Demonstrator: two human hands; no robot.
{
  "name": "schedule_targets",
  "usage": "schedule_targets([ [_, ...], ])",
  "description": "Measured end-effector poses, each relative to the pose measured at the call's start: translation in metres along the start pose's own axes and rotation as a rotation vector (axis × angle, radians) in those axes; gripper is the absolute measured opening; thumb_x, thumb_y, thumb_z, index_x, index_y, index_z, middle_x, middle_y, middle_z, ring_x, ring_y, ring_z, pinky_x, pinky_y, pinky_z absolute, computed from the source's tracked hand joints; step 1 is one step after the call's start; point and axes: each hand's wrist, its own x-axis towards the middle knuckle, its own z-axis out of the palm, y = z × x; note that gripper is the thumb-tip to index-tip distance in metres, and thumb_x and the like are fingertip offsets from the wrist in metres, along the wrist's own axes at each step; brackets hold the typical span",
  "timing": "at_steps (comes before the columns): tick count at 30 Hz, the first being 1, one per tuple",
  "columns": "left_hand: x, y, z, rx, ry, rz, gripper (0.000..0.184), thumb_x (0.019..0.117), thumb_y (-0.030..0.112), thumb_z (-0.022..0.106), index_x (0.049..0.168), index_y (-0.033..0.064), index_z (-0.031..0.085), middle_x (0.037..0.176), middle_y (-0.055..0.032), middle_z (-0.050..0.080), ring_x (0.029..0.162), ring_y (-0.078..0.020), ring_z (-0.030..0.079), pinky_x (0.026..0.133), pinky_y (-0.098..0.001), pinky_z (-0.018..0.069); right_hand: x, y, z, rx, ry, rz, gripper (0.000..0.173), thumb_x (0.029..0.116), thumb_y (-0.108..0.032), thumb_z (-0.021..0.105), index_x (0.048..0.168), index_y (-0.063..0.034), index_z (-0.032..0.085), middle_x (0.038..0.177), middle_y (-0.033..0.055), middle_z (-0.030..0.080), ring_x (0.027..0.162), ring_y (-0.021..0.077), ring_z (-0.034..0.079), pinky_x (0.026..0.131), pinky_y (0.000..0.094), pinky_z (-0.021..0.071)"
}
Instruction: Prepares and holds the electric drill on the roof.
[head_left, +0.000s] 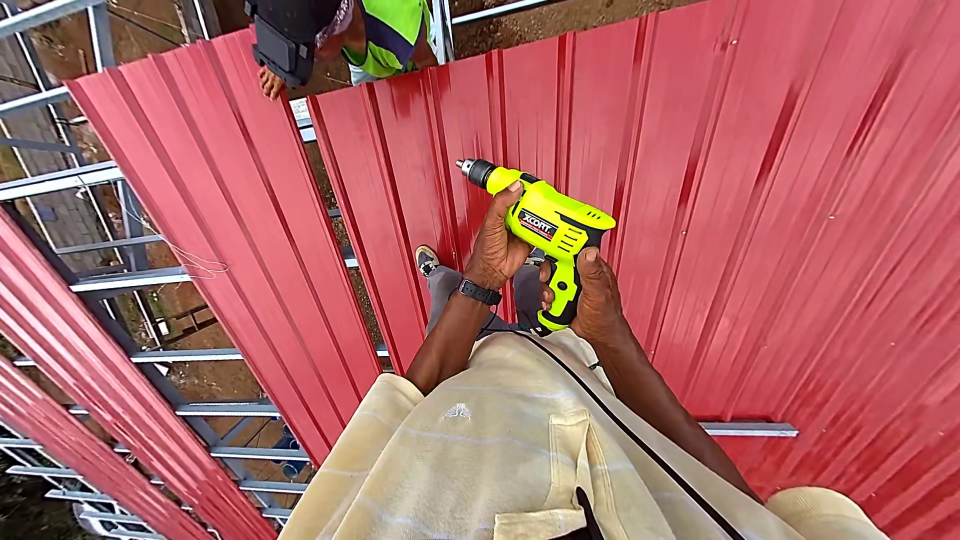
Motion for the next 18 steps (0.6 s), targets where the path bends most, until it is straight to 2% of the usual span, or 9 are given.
schedule_targets([
  [5, -0.001, 0.003, 0.006, 0.050, 0.025, -0.001, 0.043, 0.0985, 0.052, 0.058, 0.129, 0.0208, 0.058, 0.113, -0.0072, 0.067, 0.099, -0.0198, 0.067, 0.083, -0.0384, 0.0583, 0.000, 0.000, 0.000, 0.021, 0.027, 0.023, 0.070, 0.0943, -0.075, 0.049, 0.122, -0.0112, 0.058, 0.079, 0.0115, 0.064, 0.053, 0.0215, 0.060, 0.050, 0.0363, 0.0576],
  [8, -0.002, 0.002, 0.003, 0.061, 0.021, 0.003, 0.045, 0.0985, 0.053, 0.057, 0.129, 0.0210, 0.059, 0.114, -0.0076, 0.067, 0.099, -0.0207, 0.067, 0.083, -0.0401, 0.0584, -0.001, 0.001, -0.001, 0.040, -0.002, 0.022, 0.069, 0.0941, -0.072, 0.052, 0.126, -0.0107, 0.057, 0.085, 0.0133, 0.064, 0.056, 0.0223, 0.061, 0.053, 0.0368, 0.0585],
  [11, 0.001, -0.002, -0.001, 0.022, 0.021, 0.011, 0.043, 0.0985, 0.050, 0.059, 0.129, 0.0195, 0.059, 0.114, -0.0088, 0.067, 0.100, -0.0210, 0.067, 0.084, -0.0408, 0.0585, -0.003, 0.003, -0.002, 0.040, -0.003, 0.012, 0.060, 0.0926, -0.057, 0.070, 0.125, -0.0073, 0.058, 0.089, 0.0162, 0.066, 0.058, 0.0229, 0.063, 0.054, 0.0367, 0.0597],
  [13, 0.018, -0.004, -0.003, -0.149, 0.028, 0.009, 0.040, 0.0977, 0.038, 0.065, 0.128, 0.0128, 0.056, 0.115, -0.0148, 0.066, 0.104, -0.0264, 0.067, 0.089, -0.0459, 0.0583, -0.003, 0.004, -0.003, -0.002, 0.013, 0.015, 0.052, 0.0914, -0.041, 0.077, 0.123, -0.0047, 0.059, 0.089, 0.0175, 0.068, 0.059, 0.0237, 0.065, 0.056, 0.0374, 0.0606],
  [15, 0.028, -0.004, -0.003, -0.230, 0.046, 0.002, 0.040, 0.0966, 0.031, 0.066, 0.128, 0.0094, 0.055, 0.117, -0.0179, 0.065, 0.106, -0.0288, 0.067, 0.092, -0.0482, 0.0575, -0.004, 0.004, -0.003, -0.056, 0.038, 0.026, 0.045, 0.0914, -0.029, 0.078, 0.123, -0.0024, 0.059, 0.088, 0.0192, 0.068, 0.061, 0.0261, 0.066, 0.058, 0.0395, 0.0616],
  [18, 0.022, -0.004, -0.004, -0.175, 0.025, 0.011, 0.042, 0.0967, 0.034, 0.066, 0.130, 0.0107, 0.054, 0.118, -0.0172, 0.065, 0.106, -0.0280, 0.067, 0.092, -0.0472, 0.0571, -0.005, 0.002, -0.002, -0.122, 0.081, 0.038, 0.039, 0.0928, -0.021, 0.075, 0.122, -0.0008, 0.060, 0.090, 0.0209, 0.070, 0.063, 0.0286, 0.069, 0.060, 0.0412, 0.0631],
])
